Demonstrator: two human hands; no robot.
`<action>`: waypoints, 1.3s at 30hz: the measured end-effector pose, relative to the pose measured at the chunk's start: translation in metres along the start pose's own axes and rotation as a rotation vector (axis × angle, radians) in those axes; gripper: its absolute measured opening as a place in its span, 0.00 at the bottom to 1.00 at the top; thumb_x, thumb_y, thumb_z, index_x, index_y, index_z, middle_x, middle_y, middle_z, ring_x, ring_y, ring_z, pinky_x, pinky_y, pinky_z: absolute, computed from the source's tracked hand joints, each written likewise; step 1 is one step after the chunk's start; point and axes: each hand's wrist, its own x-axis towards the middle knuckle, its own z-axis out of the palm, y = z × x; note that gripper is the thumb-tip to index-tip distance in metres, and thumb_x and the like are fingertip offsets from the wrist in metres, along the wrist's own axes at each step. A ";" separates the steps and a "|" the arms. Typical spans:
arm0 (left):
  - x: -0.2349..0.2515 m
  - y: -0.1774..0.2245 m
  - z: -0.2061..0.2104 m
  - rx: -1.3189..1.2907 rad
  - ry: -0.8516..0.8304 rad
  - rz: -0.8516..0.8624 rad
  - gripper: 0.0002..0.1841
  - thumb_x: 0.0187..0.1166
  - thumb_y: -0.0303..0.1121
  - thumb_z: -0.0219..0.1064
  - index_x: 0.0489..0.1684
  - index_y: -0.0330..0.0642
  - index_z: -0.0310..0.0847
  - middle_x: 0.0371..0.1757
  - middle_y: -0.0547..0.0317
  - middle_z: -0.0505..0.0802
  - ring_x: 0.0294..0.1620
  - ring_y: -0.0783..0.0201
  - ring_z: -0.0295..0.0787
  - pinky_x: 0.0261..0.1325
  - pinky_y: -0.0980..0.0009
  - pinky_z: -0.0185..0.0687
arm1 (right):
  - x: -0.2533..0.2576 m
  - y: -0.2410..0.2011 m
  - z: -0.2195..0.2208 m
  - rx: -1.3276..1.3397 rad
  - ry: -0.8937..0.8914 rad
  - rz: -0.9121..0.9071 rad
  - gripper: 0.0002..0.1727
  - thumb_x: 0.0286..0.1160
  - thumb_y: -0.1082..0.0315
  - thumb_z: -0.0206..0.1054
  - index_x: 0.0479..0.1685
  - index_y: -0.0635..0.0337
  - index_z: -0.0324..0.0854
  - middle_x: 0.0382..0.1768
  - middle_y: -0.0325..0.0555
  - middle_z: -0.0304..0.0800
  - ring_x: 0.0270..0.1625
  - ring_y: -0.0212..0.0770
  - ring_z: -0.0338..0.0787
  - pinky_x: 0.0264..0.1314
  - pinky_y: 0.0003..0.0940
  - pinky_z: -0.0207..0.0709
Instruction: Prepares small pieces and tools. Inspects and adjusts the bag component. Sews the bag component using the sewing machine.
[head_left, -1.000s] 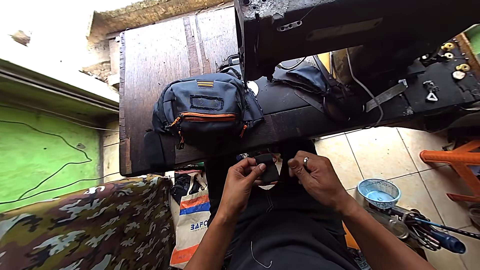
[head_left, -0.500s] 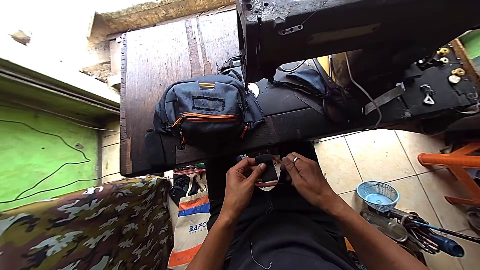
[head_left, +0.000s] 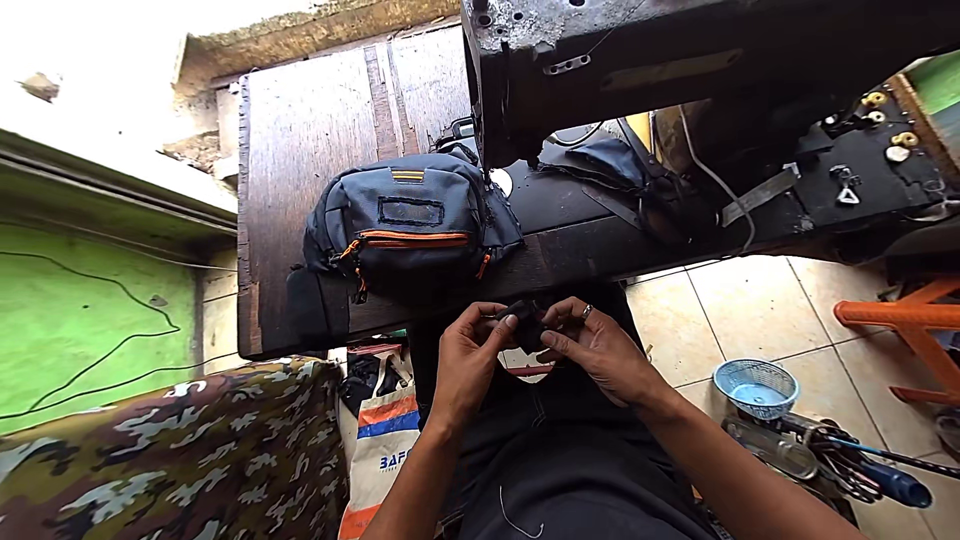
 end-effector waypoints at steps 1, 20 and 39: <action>0.000 0.001 0.001 -0.008 0.014 -0.007 0.08 0.80 0.24 0.69 0.51 0.31 0.83 0.36 0.53 0.95 0.35 0.61 0.96 0.46 0.65 0.95 | 0.001 0.000 0.003 0.081 0.019 0.035 0.15 0.73 0.78 0.72 0.55 0.65 0.77 0.47 0.49 0.88 0.44 0.44 0.96 0.50 0.40 0.95; -0.004 -0.012 0.008 -0.160 -0.005 0.055 0.10 0.80 0.23 0.67 0.54 0.29 0.83 0.44 0.50 0.94 0.44 0.61 0.94 0.53 0.64 0.92 | 0.010 0.011 0.006 -0.014 0.167 -0.093 0.17 0.62 0.77 0.81 0.51 0.66 0.84 0.38 0.46 0.95 0.42 0.35 0.95 0.50 0.28 0.90; -0.006 -0.012 0.004 -0.088 0.033 -0.036 0.07 0.82 0.23 0.66 0.51 0.29 0.82 0.41 0.48 0.95 0.37 0.57 0.96 0.45 0.61 0.97 | 0.003 0.016 0.009 0.115 0.154 0.051 0.14 0.67 0.81 0.76 0.52 0.70 0.84 0.39 0.49 0.96 0.39 0.39 0.97 0.46 0.32 0.94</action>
